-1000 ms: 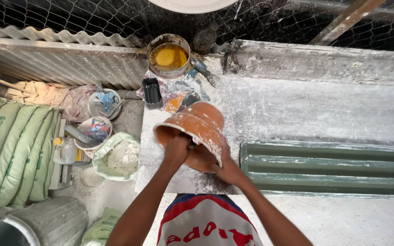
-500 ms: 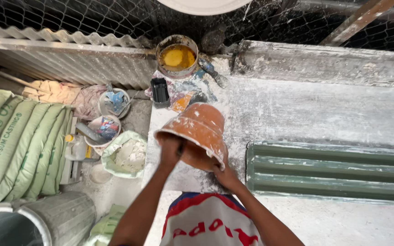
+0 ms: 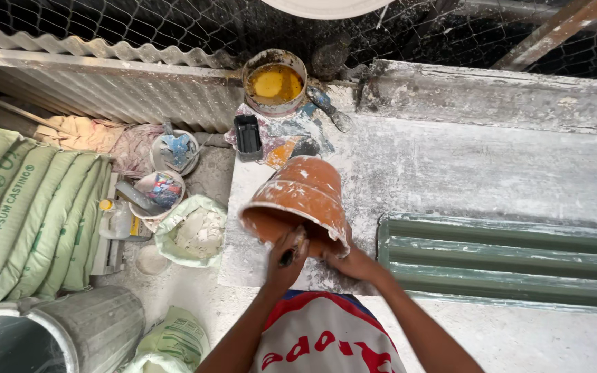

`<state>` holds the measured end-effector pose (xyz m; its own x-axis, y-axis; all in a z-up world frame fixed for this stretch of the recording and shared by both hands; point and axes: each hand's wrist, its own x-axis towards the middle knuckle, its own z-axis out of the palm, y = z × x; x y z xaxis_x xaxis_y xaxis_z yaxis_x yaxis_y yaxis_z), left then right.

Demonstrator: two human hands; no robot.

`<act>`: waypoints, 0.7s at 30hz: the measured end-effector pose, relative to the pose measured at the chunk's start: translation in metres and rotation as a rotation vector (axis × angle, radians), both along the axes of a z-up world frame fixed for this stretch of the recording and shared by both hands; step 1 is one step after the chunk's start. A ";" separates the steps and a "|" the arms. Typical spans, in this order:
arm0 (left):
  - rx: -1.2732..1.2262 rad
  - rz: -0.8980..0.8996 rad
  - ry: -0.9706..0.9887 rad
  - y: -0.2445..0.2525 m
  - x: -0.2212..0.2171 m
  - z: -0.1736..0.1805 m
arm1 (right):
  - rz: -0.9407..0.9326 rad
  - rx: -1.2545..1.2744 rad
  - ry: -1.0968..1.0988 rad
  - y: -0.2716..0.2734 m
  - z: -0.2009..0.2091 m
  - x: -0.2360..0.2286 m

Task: The person scrapes residual white paste from a bucket, then uses a brush to apply a yellow liquid from a can onto a long green corrugated mold. The person repeatedly brushes the liquid along the mold's surface to coat it.

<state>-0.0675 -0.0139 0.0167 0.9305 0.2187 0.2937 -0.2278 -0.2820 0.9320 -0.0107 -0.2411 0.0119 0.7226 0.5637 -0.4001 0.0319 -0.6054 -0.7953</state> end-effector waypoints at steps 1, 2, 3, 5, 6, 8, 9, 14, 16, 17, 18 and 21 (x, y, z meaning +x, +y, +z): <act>0.063 -0.027 0.066 -0.007 0.004 0.000 | 0.043 0.016 -0.050 -0.011 0.019 0.008; 0.074 -0.076 0.226 -0.004 0.009 -0.001 | 0.089 0.032 -0.098 -0.023 0.038 0.015; 0.085 -0.125 0.385 0.003 0.018 -0.004 | 0.008 0.016 -0.018 -0.030 0.052 0.017; 0.266 -0.205 0.454 0.035 0.048 -0.014 | -0.139 -0.008 0.136 -0.031 0.064 0.025; 0.385 -0.216 0.423 0.044 0.059 -0.023 | -0.135 0.007 0.079 -0.028 0.061 0.021; 0.601 -0.175 0.335 0.052 0.076 -0.043 | -0.126 0.037 -0.037 -0.018 0.040 0.014; 0.553 -0.103 0.347 0.046 0.080 -0.053 | -0.105 0.002 -0.028 -0.013 0.024 0.009; 0.282 0.021 0.162 -0.024 0.075 -0.088 | -0.110 -0.049 -0.021 0.005 -0.042 -0.013; 0.197 -0.125 0.098 -0.023 0.076 -0.096 | -0.168 -0.108 0.068 -0.001 -0.053 -0.017; 0.158 -0.182 0.102 -0.010 0.077 -0.100 | -0.202 -0.136 0.117 -0.002 -0.056 -0.019; 0.128 -0.201 0.116 0.004 0.073 -0.103 | -0.195 -0.073 0.136 -0.002 -0.058 -0.025; 0.167 -0.160 0.118 0.037 0.064 -0.108 | -0.183 -0.025 0.156 -0.004 -0.061 -0.029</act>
